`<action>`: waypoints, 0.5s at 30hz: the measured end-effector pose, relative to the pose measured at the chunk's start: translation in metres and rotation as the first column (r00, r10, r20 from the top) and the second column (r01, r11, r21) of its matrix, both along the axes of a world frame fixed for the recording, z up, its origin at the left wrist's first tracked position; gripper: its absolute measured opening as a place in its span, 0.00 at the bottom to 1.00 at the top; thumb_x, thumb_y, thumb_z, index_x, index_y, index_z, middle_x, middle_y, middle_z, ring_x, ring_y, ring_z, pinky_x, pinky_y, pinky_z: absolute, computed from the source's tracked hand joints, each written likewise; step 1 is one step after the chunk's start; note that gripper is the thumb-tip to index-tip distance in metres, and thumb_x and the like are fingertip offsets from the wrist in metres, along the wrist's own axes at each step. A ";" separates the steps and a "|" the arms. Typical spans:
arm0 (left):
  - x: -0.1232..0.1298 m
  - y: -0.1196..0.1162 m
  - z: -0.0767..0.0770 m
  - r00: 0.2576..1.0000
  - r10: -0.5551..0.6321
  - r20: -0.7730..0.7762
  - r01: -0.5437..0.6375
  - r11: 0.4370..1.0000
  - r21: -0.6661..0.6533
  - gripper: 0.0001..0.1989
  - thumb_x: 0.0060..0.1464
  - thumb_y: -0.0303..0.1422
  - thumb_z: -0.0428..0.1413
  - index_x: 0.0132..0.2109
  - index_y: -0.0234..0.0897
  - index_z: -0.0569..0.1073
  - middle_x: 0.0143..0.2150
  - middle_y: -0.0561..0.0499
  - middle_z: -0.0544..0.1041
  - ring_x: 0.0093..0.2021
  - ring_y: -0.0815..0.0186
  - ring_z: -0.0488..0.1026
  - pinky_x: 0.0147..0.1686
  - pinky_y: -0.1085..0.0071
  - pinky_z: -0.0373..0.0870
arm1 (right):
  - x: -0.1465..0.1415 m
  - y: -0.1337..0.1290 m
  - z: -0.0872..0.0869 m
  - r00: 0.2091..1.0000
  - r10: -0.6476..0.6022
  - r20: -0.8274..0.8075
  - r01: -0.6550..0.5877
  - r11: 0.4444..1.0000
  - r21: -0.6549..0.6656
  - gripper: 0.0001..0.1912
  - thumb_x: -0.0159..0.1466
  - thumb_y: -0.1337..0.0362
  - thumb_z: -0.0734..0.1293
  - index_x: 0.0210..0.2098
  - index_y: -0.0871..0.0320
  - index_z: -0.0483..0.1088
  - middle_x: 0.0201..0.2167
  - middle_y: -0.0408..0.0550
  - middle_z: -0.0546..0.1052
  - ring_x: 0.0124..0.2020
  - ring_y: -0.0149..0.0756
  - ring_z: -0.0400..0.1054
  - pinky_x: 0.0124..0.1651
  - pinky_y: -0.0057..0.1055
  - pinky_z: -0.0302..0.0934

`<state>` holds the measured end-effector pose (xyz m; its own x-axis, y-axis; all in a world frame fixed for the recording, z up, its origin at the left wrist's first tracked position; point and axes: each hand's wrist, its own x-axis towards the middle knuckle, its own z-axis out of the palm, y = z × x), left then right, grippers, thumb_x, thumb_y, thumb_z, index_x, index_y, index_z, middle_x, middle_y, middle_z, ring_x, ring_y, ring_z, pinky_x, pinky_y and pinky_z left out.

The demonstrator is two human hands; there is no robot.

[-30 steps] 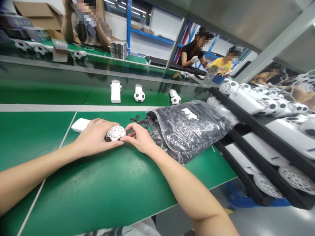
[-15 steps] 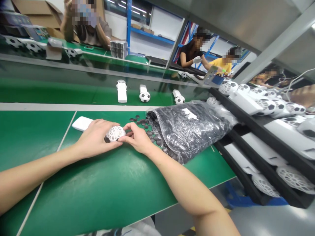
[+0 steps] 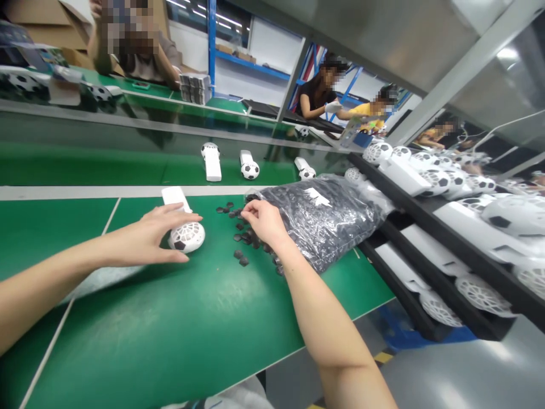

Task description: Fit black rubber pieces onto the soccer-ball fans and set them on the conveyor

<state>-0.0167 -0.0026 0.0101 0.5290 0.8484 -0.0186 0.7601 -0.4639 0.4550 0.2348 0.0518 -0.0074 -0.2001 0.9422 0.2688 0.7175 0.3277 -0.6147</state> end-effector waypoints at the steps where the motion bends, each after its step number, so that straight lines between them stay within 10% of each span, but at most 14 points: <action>1: 0.001 -0.001 -0.003 0.998 0.053 0.023 -0.052 0.999 -0.012 0.37 0.42 0.49 0.56 0.58 0.40 0.60 0.60 0.44 0.60 0.64 0.46 0.40 0.57 0.46 0.47 | 0.002 0.000 -0.001 0.998 0.007 0.068 -0.005 1.000 -0.025 0.05 0.55 0.63 0.65 0.26 0.57 0.71 0.22 0.42 0.72 0.25 0.31 0.65 0.31 0.29 0.59; 15: 0.005 -0.005 -0.012 0.987 -0.034 0.156 0.037 0.999 -0.015 0.24 0.42 0.30 0.52 0.50 0.40 0.63 0.58 0.44 0.60 0.65 0.56 0.40 0.58 0.56 0.53 | -0.022 -0.016 -0.004 0.863 0.163 0.479 -0.221 0.973 0.068 0.11 0.62 0.68 0.60 0.34 0.59 0.74 0.33 0.53 0.75 0.37 0.40 0.68 0.41 0.35 0.60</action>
